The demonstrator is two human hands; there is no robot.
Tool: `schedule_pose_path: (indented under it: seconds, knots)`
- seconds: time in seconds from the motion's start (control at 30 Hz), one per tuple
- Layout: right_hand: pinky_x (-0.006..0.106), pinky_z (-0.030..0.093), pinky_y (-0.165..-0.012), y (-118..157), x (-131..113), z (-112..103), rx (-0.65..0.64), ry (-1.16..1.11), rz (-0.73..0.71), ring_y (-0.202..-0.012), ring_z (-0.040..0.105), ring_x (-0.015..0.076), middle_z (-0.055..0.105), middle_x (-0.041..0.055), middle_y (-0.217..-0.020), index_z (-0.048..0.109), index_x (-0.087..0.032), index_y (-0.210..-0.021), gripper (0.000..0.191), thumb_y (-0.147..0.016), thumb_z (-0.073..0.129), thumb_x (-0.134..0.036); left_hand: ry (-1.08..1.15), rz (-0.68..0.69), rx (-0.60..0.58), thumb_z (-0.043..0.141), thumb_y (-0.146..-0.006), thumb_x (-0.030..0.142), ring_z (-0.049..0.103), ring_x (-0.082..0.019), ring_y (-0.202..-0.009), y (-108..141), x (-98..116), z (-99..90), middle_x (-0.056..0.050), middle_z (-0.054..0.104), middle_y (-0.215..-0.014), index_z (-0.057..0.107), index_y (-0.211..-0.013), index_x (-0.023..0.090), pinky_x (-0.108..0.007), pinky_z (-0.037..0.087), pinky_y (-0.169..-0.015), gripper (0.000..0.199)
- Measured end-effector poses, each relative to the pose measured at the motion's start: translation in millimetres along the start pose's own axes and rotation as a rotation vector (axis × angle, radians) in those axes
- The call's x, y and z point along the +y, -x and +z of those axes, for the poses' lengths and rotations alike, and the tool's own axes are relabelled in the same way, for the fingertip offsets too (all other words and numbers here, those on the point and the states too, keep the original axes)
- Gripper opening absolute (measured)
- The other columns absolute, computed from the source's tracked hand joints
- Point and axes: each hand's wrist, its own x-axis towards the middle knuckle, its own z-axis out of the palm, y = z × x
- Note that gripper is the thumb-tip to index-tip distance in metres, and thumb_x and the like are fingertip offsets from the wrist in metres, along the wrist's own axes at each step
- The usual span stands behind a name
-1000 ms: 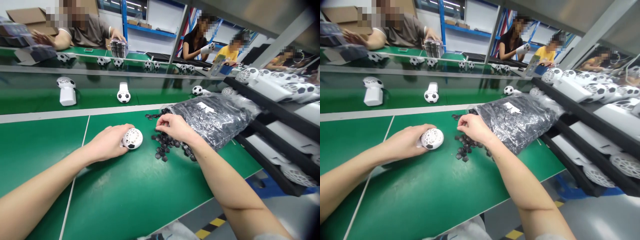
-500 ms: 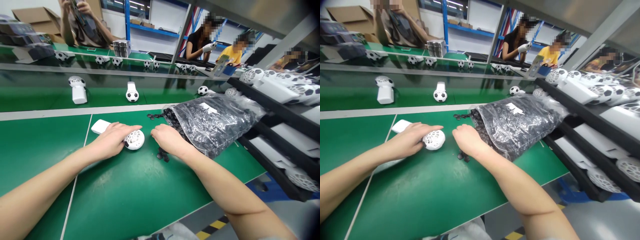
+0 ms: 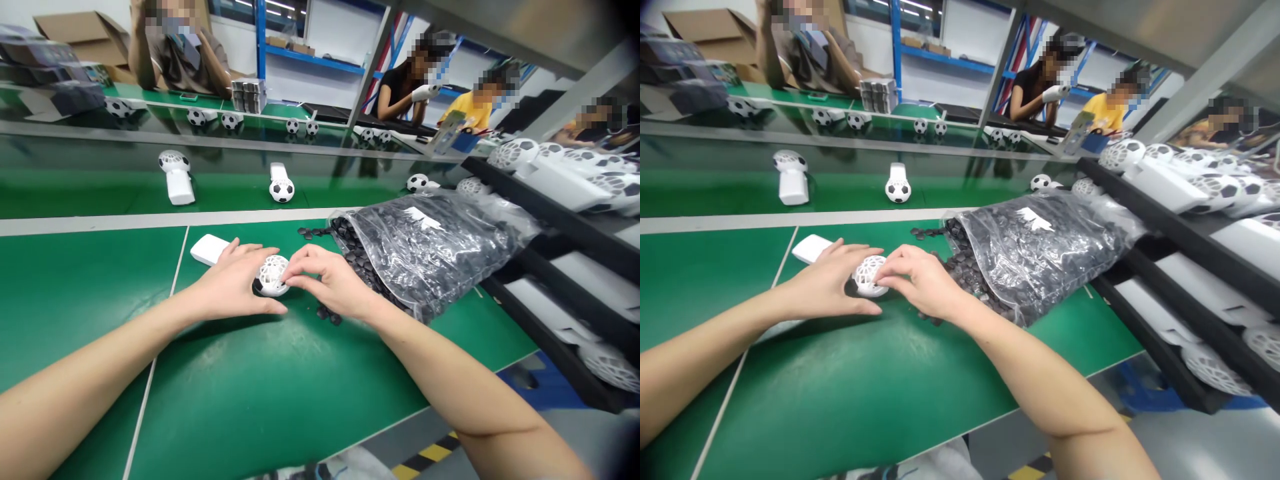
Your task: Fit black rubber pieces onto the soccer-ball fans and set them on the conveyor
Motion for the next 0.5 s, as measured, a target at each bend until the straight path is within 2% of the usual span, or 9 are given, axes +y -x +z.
schedule_pose_path:
  seconds: [0.13, 0.23, 0.33, 0.4, 0.5]
  knots:
    - [0.036, 0.039, -0.089, 2, 3, 11, 0.011, 0.139, -0.069, -0.095, 0.049, 0.0167, 0.056, 0.0031, -0.097, 0.066, -0.023, -0.082, 0.008, -0.082, 0.058, -0.021, 0.040, -0.017, 0.059, 0.055, -0.066, 0.061, 0.040, -0.030, -0.118, -1, 5, 3.5, -0.009, 0.054, -0.121, 0.049, -0.117, 0.021, -0.057, 0.011, -0.105, 0.066]
    - [0.037, 0.037, -0.094, 2, 5, 14, 0.066, 0.102, -0.059, -0.103, 0.048, 0.0175, 0.054, 0.0040, -0.104, 0.064, -0.024, -0.090, 0.011, -0.081, 0.059, -0.021, 0.059, -0.018, 0.094, 0.053, -0.071, 0.055, 0.045, -0.029, -0.113, -1, 7, 4.1, -0.006, 0.059, -0.112, 0.052, -0.110, 0.022, -0.057, 0.013, -0.104, 0.051]
    - [0.036, 0.039, -0.095, 1, 9, 16, 0.094, -0.026, 0.015, -0.111, 0.046, 0.0183, 0.052, 0.0068, -0.114, 0.055, -0.021, -0.106, 0.031, -0.076, 0.064, -0.025, 0.063, -0.026, 0.109, 0.053, -0.070, 0.057, 0.046, -0.029, -0.111, 0, 9, 3.5, -0.008, 0.059, -0.112, 0.052, -0.111, 0.020, -0.057, 0.014, -0.104, 0.055]
    - [0.037, 0.042, -0.093, 0, 13, 17, 0.052, -0.121, 0.111, -0.115, 0.045, 0.0193, 0.050, 0.0079, -0.121, 0.048, -0.020, -0.115, 0.044, -0.076, 0.064, -0.031, 0.066, -0.035, 0.106, 0.052, -0.069, 0.059, 0.046, -0.029, -0.111, 0, 9, 3.2, -0.008, 0.058, -0.113, 0.053, -0.111, 0.020, -0.056, 0.013, -0.105, 0.058]
    - [0.036, 0.045, -0.091, 0, 18, 19, -0.043, -0.278, 0.222, -0.113, 0.049, 0.0191, 0.049, 0.0082, -0.124, 0.041, -0.021, -0.121, 0.049, -0.078, 0.060, -0.036, 0.081, -0.043, 0.103, 0.055, -0.067, 0.059, 0.046, -0.029, -0.111, 0, 9, 3.4, -0.007, 0.059, -0.112, 0.054, -0.110, 0.021, -0.056, 0.012, -0.105, 0.058]
